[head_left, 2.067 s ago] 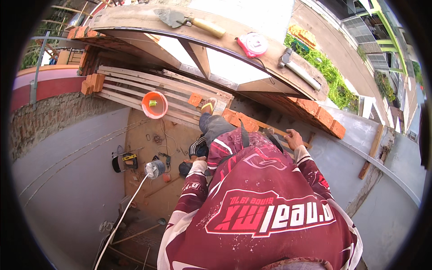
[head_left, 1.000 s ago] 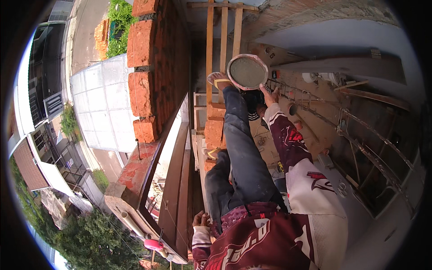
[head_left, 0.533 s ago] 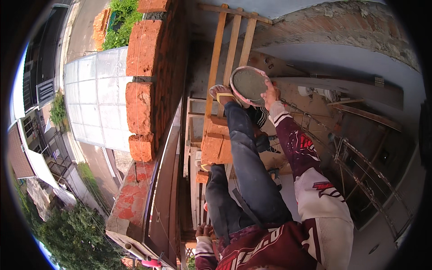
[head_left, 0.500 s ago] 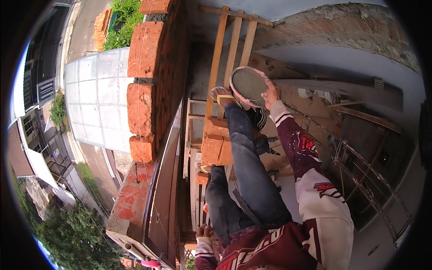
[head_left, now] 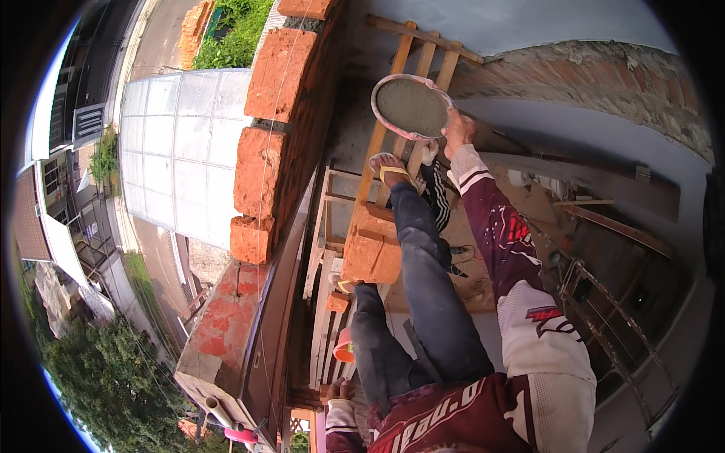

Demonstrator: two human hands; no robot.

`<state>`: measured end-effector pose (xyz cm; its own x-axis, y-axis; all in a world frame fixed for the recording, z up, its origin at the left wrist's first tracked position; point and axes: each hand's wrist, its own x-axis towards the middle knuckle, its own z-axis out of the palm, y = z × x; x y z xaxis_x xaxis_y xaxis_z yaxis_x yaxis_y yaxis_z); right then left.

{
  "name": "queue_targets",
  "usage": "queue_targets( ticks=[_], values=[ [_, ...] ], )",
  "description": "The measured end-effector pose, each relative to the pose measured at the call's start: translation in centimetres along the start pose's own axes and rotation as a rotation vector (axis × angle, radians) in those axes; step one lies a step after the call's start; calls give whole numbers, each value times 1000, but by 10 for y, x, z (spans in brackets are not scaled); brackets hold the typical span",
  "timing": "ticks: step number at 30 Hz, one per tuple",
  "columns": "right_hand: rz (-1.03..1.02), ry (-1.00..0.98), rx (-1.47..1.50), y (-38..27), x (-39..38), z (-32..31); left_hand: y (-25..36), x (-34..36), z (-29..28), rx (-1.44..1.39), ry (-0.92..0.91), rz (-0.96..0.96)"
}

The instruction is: The person lays red bricks on a partially built wall using a trowel to apply mortar. They repeatedly scoop mortar from a bucket, spread it along the wall, and place bricks in sequence.

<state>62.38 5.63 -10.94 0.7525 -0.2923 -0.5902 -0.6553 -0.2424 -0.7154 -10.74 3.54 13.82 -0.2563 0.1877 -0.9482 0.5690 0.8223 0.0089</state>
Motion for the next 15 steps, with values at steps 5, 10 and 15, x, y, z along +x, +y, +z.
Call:
queue_targets(
  ticks=[5, 10, 15],
  values=[
    [-42, -59, -58, -24, 6, 16, -32, 3, 16, -41, 15, -63],
    [-141, -171, -143, -8, 13, 29, -45, 4, 33, -82, -7, -52],
    [-58, -354, -147, 17, 33, 21, -49, -8, 47, -97, 31, -42]
  ],
)
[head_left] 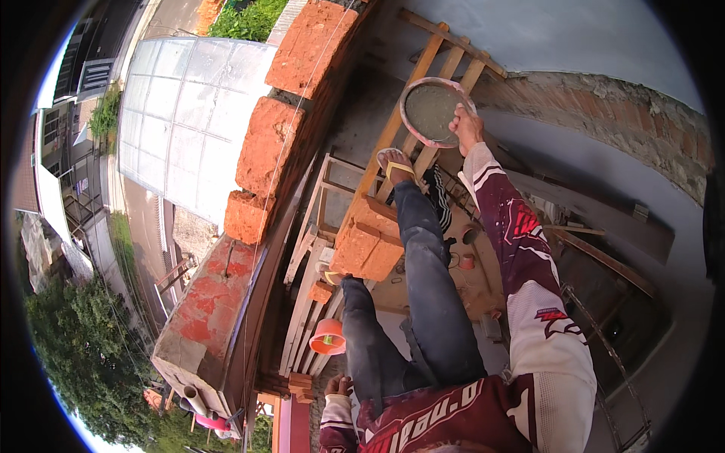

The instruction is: The person lays red bricks on a partially built wall using a trowel to apply mortar. They repeatedly scoop mortar from a bucket, spread it along the wall, and place bricks in sequence.

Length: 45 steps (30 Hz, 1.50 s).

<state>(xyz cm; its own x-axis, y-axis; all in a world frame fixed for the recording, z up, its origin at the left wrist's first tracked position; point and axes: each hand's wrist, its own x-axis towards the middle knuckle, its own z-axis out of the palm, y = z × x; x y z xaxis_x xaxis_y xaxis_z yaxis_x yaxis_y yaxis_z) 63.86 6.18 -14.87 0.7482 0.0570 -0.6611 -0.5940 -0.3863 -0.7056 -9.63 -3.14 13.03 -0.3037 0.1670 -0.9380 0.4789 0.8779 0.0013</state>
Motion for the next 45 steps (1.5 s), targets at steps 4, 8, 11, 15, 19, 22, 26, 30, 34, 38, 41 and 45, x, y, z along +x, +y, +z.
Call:
queue_targets(
  ticks=[4, 8, 11, 15, 19, 22, 26, 30, 34, 38, 41, 45],
  values=[
    [35, -292, -2, 15, 33, -24, -3, 7, 18, 75, 11, 7],
    [57, 330, -383, 37, 51, -66, 1, 5, 31, 146, 2, 60],
    [220, 815, -475, 31, 24, -68, 14, -6, 43, 276, 68, 20],
    [-614, 50, -356, 12, -133, 11, 36, -21, 41, 428, 88, 52],
    [-1072, -571, -121, -33, -362, 106, 20, -10, 28, 192, -21, -152],
    [-1306, -1223, 96, -75, -514, 150, -23, 21, 25, 495, 20, 146],
    [-1523, -1770, 20, -69, -678, 205, -82, 45, 42, 255, -58, 194],
    [-1715, -1949, -182, -15, -798, 255, -97, 46, 40, 81, -130, 162],
    [-1959, -1812, -442, 70, -896, 298, -97, 39, 28, 20, -179, 118],
    [-2137, -1578, -823, 136, -943, 324, -118, 51, 31, -90, -108, 178],
    [-2078, -1604, -1059, 138, -952, 331, -138, 73, 34, -217, -116, 295],
    [-1723, -1764, -797, 91, -942, 287, -142, 92, 23, -221, -142, 319]
  ],
)
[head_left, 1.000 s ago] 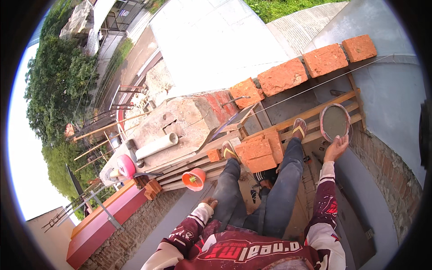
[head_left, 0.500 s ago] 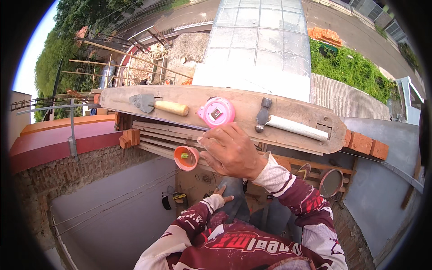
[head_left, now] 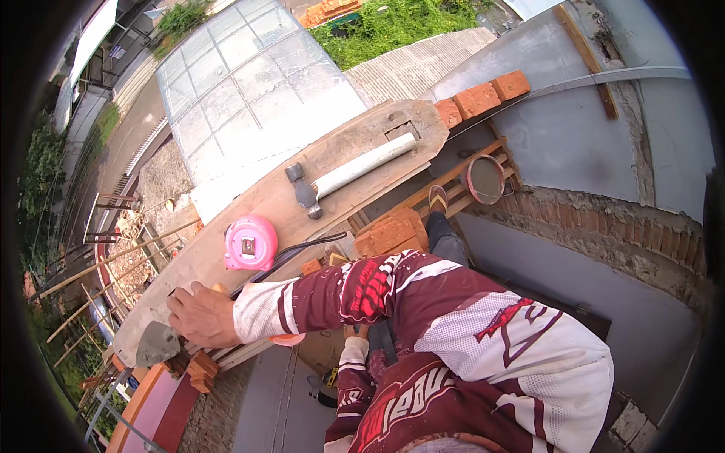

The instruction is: The person lays red bricks on a partially built wall using a trowel to apply mortar. They repeatedly scoop mortar from a bucket, spread it along the wall, and place bricks in sequence.

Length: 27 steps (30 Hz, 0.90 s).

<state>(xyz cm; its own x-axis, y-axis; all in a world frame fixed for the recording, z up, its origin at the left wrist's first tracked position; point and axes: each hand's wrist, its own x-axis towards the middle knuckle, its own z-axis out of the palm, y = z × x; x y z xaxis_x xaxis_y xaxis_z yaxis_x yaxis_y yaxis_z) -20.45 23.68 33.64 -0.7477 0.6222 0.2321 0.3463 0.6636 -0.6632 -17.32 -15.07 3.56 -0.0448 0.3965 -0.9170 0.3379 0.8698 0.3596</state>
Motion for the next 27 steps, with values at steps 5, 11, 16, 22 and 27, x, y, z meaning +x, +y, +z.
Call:
queue_targets(
  ticks=[5, 11, 16, 22, 27],
  values=[
    [-41, 130, 422, 28, -176, -65, 37, -4, -15, 238, 2, -24],
    [847, 54, 320, 122, -475, -106, 73, 15, -6, 637, -28, 5],
    [1850, -208, 6, 199, -701, -117, 44, 89, -11, 1828, -534, 464],
    [1928, -750, -243, 340, -831, -157, 23, 99, 15, 1266, -358, 249],
    [1925, -272, -231, 406, -829, -183, 108, 74, 91, 830, -150, 114]
  ],
)
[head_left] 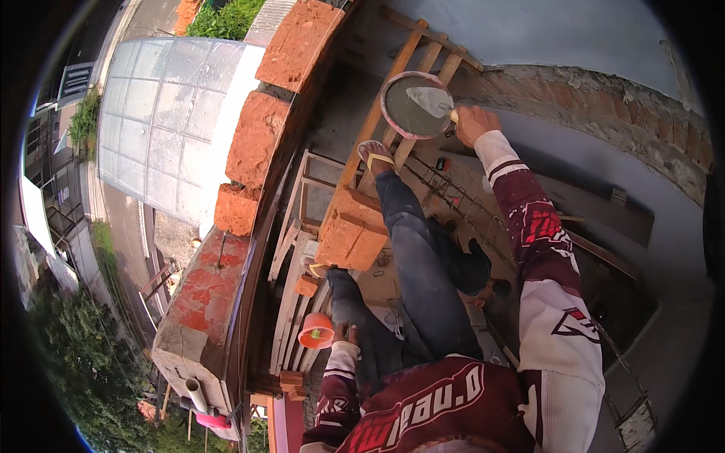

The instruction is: The person lays red bricks on a partially built wall using a trowel to apply mortar. They repeatedly scoop mortar from a bucket, spread it along the wall, and place bricks in sequence.

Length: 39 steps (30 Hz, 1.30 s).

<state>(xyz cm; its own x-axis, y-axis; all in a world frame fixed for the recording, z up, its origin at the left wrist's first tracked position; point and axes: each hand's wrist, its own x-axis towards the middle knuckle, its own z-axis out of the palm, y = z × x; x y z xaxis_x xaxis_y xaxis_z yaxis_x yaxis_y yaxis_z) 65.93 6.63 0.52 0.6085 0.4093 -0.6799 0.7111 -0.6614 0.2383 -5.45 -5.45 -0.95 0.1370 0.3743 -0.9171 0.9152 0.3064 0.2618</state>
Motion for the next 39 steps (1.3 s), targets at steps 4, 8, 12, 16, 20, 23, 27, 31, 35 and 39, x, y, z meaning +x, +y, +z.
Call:
queue_targets(
  ticks=[4, 8, 12, 16, 20, 23, 27, 31, 35, 39],
  values=[
    [127, -149, -86, 19, 9, 21, 110, 11, -12, -275, -55, 8],
    [194, -169, -64, 52, 49, 71, 162, 7, -11, -323, -19, -29],
    [119, -152, -35, 54, 105, 127, 158, 8, -8, -357, -70, -234],
    [12, -154, 148, 15, 129, 166, 134, 1, -6, -269, -69, -291],
    [140, -144, 404, -24, 128, 184, 112, -2, -12, -181, -75, -260],
    [157, -144, 553, -39, 134, 194, 105, 6, -15, -308, -64, -221],
    [96, -107, 687, -27, 136, 208, 108, 11, -21, -314, -118, -243],
    [8, -83, 925, -11, 124, 228, 106, 18, -24, -266, -124, -219],
    [42, -46, 1063, -5, 104, 239, 96, 28, -30, -397, -71, -243],
    [-32, 376, 731, 2, 85, 229, 94, 35, -34, -425, -23, -200]
  ],
)
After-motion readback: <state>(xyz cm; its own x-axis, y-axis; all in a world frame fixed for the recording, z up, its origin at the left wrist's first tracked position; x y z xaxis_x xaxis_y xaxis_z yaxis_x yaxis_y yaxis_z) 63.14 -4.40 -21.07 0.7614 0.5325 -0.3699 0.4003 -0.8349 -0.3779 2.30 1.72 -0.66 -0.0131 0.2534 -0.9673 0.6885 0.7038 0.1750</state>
